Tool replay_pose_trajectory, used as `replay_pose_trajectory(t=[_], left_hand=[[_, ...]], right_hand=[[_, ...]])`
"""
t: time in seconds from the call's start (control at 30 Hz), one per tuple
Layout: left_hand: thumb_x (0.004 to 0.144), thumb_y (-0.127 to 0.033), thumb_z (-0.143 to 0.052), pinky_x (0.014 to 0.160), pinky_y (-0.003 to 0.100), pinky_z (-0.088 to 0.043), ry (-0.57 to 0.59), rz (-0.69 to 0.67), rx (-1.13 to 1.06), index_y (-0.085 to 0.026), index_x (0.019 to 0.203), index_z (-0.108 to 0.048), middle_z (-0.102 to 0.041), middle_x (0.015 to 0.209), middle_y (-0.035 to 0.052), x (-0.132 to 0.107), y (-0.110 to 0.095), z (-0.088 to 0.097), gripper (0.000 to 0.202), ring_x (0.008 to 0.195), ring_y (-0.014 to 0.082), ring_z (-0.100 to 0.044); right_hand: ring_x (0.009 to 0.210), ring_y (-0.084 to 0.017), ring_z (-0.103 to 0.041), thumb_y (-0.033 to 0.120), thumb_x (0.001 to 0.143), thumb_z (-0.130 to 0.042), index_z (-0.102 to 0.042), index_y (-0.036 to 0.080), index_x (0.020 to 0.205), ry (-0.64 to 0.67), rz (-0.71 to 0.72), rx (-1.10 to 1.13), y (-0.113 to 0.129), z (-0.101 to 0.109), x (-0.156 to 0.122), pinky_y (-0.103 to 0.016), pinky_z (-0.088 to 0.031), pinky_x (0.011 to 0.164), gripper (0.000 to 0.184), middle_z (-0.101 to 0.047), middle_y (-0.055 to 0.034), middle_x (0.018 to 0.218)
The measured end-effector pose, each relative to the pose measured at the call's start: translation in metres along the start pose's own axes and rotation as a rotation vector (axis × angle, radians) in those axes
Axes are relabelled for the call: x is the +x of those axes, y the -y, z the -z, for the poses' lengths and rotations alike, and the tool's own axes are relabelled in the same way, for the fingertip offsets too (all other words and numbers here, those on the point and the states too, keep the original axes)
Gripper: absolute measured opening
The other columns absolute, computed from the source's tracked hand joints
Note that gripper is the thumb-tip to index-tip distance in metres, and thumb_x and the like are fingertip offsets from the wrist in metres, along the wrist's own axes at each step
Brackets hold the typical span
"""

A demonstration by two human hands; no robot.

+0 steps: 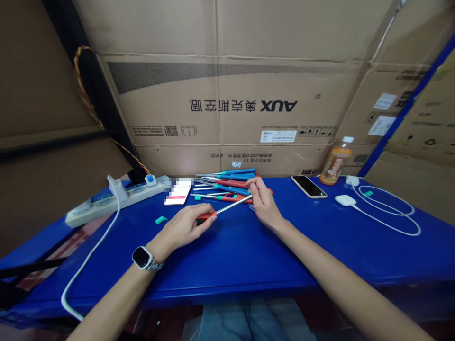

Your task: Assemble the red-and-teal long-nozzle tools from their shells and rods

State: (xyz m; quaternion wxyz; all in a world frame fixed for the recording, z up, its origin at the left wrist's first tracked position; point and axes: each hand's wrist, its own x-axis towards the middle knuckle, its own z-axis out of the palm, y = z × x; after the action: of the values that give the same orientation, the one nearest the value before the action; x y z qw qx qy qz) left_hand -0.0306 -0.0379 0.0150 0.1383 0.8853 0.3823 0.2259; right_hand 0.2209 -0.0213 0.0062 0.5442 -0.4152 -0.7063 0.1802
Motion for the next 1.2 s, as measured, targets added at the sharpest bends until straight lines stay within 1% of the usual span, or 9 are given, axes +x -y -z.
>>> replay_pose_trajectory(t=[0.23, 0.4, 0.47, 0.57, 0.7, 0.8, 0.93, 1.1, 1.2], left_hand=[[0.098, -0.041, -0.043, 0.065, 0.026, -0.043, -0.048, 0.010, -0.001, -0.021, 0.091, -0.060, -0.065, 0.082, 0.0011, 0.003, -0.001, -0.004, 0.028, 0.071, 0.0157, -0.059], [0.098, -0.039, -0.044, 0.066, 0.026, -0.043, -0.061, -0.010, -0.006, -0.020, 0.091, -0.061, -0.066, 0.084, 0.0021, 0.004, -0.003, -0.005, 0.026, 0.073, 0.0158, -0.060], [0.098, -0.038, -0.044, 0.066, 0.026, -0.043, -0.061, -0.006, 0.002, -0.020, 0.091, -0.060, -0.066, 0.085, 0.0019, 0.004, -0.004, -0.006, 0.025, 0.073, 0.0158, -0.060], [0.099, -0.039, -0.042, 0.066, 0.027, -0.043, -0.080, -0.004, 0.019, -0.021, 0.090, -0.059, -0.064, 0.081, 0.0018, 0.004, -0.006, -0.006, 0.026, 0.072, 0.0163, -0.059], [0.099, -0.038, -0.041, 0.063, 0.027, -0.040, -0.107, 0.000, 0.041, -0.020, 0.086, -0.056, -0.061, 0.077, 0.0016, 0.005, -0.008, -0.007, 0.027, 0.067, 0.0162, -0.056], [0.099, -0.037, -0.041, 0.061, 0.027, -0.039, -0.111, 0.005, 0.039, -0.020, 0.085, -0.055, -0.060, 0.078, 0.0013, 0.005, -0.008, -0.008, 0.026, 0.065, 0.0152, -0.054], [0.100, -0.038, -0.041, 0.061, 0.026, -0.038, -0.124, 0.002, -0.014, -0.020, 0.087, -0.056, -0.059, 0.077, 0.0008, 0.006, -0.009, -0.008, 0.027, 0.066, 0.0146, -0.053], [0.099, -0.041, -0.043, 0.055, 0.024, -0.036, -0.130, 0.024, -0.096, -0.019, 0.087, -0.059, -0.058, 0.073, -0.0004, 0.008, -0.007, -0.007, 0.030, 0.059, 0.0123, -0.048], [0.098, -0.045, -0.044, 0.049, 0.022, -0.032, -0.120, 0.053, -0.158, -0.018, 0.089, -0.059, -0.056, 0.071, -0.0015, 0.009, -0.006, -0.007, 0.032, 0.053, 0.0099, -0.041]], right_hand=[[0.058, -0.013, -0.041, 0.041, 0.100, -0.037, -0.053, 0.022, 0.100, -0.176, -0.044, 0.036, -0.001, -0.011, -0.001, -0.027, -0.033, 0.058, 0.025, -0.045, 0.0032, 0.070], [0.064, -0.015, -0.048, 0.042, 0.100, -0.039, -0.058, 0.020, 0.097, -0.103, -0.021, 0.057, 0.004, -0.017, -0.004, -0.028, -0.038, 0.063, 0.029, -0.053, 0.0001, 0.075], [0.068, -0.016, -0.053, 0.042, 0.100, -0.037, -0.060, 0.021, 0.101, -0.087, -0.043, 0.092, 0.006, -0.020, -0.004, -0.029, -0.042, 0.066, 0.031, -0.058, -0.0022, 0.079], [0.081, -0.019, -0.060, 0.043, 0.100, -0.037, -0.057, 0.023, 0.116, -0.118, -0.095, 0.175, 0.007, -0.025, -0.004, -0.033, -0.048, 0.075, 0.033, -0.064, -0.0071, 0.098], [0.103, -0.023, -0.062, 0.046, 0.099, -0.041, -0.051, 0.026, 0.128, -0.157, -0.113, 0.291, 0.009, -0.031, -0.002, -0.039, -0.051, 0.087, 0.036, -0.062, -0.0103, 0.118], [0.108, -0.024, -0.064, 0.050, 0.094, -0.050, -0.049, 0.027, 0.127, -0.144, -0.137, 0.446, 0.010, -0.034, 0.001, -0.039, -0.055, 0.084, 0.040, -0.058, -0.0104, 0.124], [0.113, -0.027, -0.063, 0.053, 0.088, -0.058, -0.048, 0.026, 0.117, -0.090, -0.189, 0.709, 0.010, -0.033, 0.007, -0.036, -0.059, 0.074, 0.041, -0.061, -0.0089, 0.119], [0.118, -0.028, -0.061, 0.051, 0.087, -0.060, -0.051, 0.024, 0.110, -0.048, -0.163, 0.759, 0.014, -0.029, 0.012, -0.040, -0.058, 0.082, 0.037, -0.061, -0.0103, 0.124], [0.118, -0.026, -0.061, 0.053, 0.089, -0.057, -0.050, 0.024, 0.110, -0.062, -0.116, 0.744, 0.020, -0.029, 0.012, -0.044, -0.054, 0.093, 0.036, -0.059, -0.0100, 0.131]])
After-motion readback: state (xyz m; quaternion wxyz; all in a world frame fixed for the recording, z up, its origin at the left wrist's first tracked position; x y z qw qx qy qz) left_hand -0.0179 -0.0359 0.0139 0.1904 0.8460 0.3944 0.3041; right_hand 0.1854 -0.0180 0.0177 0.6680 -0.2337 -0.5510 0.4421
